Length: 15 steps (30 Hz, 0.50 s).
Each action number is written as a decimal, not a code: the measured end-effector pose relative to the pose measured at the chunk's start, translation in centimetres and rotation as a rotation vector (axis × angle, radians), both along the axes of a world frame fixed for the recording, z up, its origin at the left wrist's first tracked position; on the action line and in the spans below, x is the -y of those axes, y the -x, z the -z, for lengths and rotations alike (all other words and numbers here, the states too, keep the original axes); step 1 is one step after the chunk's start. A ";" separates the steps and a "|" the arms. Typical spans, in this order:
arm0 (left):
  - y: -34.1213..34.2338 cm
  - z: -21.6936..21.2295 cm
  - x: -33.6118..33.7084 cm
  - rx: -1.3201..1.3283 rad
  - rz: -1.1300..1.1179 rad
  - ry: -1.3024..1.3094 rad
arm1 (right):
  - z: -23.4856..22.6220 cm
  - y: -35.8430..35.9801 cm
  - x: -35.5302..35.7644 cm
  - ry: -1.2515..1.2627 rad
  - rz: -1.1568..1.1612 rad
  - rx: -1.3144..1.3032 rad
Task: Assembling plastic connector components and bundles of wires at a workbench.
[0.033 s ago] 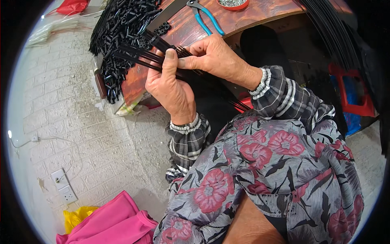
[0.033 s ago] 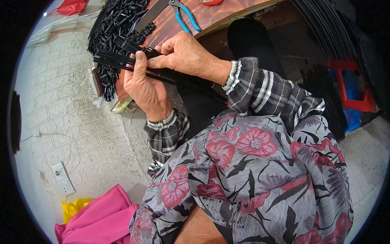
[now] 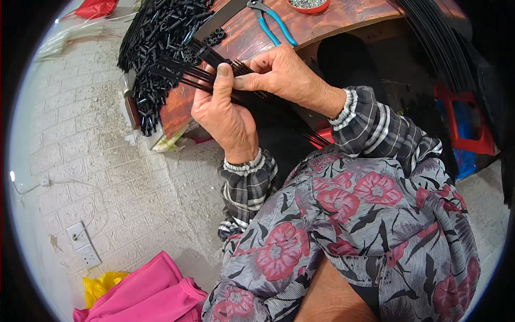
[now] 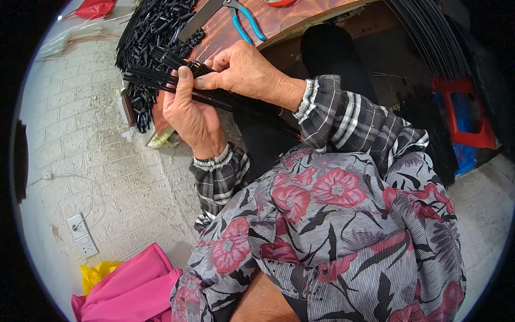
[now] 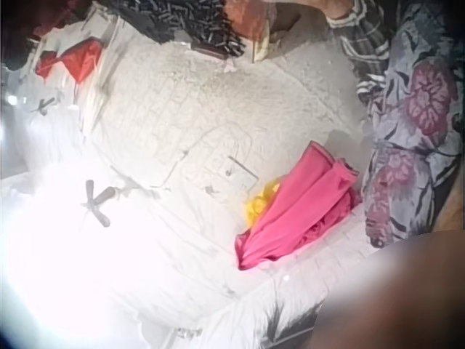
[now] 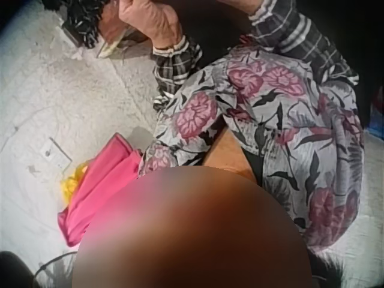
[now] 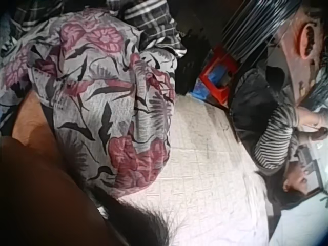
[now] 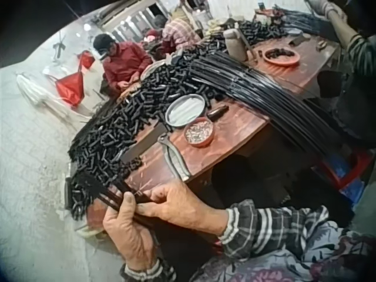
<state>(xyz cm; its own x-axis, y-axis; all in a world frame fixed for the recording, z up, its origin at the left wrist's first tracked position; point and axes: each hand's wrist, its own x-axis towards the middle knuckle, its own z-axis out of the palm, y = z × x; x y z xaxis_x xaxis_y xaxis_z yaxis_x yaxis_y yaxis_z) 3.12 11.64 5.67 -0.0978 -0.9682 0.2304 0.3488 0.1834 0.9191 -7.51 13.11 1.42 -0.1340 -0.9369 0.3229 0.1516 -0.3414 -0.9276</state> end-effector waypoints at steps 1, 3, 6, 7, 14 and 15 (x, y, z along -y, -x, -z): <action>0.0 0.0 0.0 -0.003 -0.004 0.000 | 0.2 -0.1 0.1 0.007 -0.014 0.038; 0.1 0.1 0.0 -0.022 -0.031 -0.015 | 0.2 0.0 0.1 0.014 -0.031 0.073; -0.5 0.1 0.4 -0.055 -0.041 -0.049 | -0.4 -0.2 -0.3 -0.022 -0.030 0.057; -0.4 0.2 0.4 -0.057 -0.040 -0.048 | 0.0 -0.2 0.1 0.085 0.024 0.002; -0.4 0.2 0.0 -0.139 0.066 -0.050 | 0.0 -0.3 0.0 0.141 0.050 -0.003; -0.3 0.1 0.0 -0.139 0.091 -0.050 | -0.2 -0.1 -0.1 0.142 0.051 -0.005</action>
<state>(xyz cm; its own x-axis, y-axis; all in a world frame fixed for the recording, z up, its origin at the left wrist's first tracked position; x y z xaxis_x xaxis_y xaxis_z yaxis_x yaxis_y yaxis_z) 3.45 11.65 5.54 -0.1563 -0.9674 0.1995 0.4861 0.1005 0.8681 -7.43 13.20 1.62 -0.1779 -0.8737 0.4529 0.1260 -0.4766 -0.8700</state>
